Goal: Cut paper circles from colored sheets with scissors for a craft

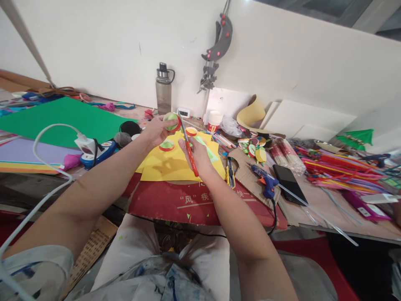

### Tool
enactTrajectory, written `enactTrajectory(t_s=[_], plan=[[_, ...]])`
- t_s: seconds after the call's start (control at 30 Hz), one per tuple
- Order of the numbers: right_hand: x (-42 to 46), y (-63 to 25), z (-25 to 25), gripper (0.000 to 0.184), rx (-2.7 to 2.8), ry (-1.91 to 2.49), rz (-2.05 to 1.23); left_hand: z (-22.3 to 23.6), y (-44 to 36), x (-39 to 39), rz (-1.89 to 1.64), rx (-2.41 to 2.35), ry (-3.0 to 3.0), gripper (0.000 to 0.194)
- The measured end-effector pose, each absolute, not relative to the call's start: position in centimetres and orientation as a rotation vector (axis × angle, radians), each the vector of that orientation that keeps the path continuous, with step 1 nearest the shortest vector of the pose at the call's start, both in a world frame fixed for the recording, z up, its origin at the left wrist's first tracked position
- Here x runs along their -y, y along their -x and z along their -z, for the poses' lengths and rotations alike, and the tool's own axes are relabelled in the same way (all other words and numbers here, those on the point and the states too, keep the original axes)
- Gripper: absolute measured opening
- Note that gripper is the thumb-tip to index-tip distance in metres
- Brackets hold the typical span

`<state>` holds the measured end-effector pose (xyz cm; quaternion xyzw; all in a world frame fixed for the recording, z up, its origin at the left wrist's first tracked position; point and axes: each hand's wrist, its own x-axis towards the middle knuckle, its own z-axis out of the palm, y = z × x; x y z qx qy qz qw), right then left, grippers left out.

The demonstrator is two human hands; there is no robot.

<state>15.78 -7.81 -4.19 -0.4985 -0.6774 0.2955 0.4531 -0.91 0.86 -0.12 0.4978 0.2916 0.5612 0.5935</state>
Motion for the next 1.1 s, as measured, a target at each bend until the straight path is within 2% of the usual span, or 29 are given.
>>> enactTrajectory(t_s=[0.8,1.1], plan=[[8.6,-15.3,3.4,0.062,1.641,1.261,-0.682,0.5,1.3,-1.4,-1.255,-0.683,-1.266,0.041],[8.9,-15.5,3.1,0.056,1.639,1.265,-0.696,0.7,1.3,-1.5,-1.278,-0.617,-1.214,0.046]])
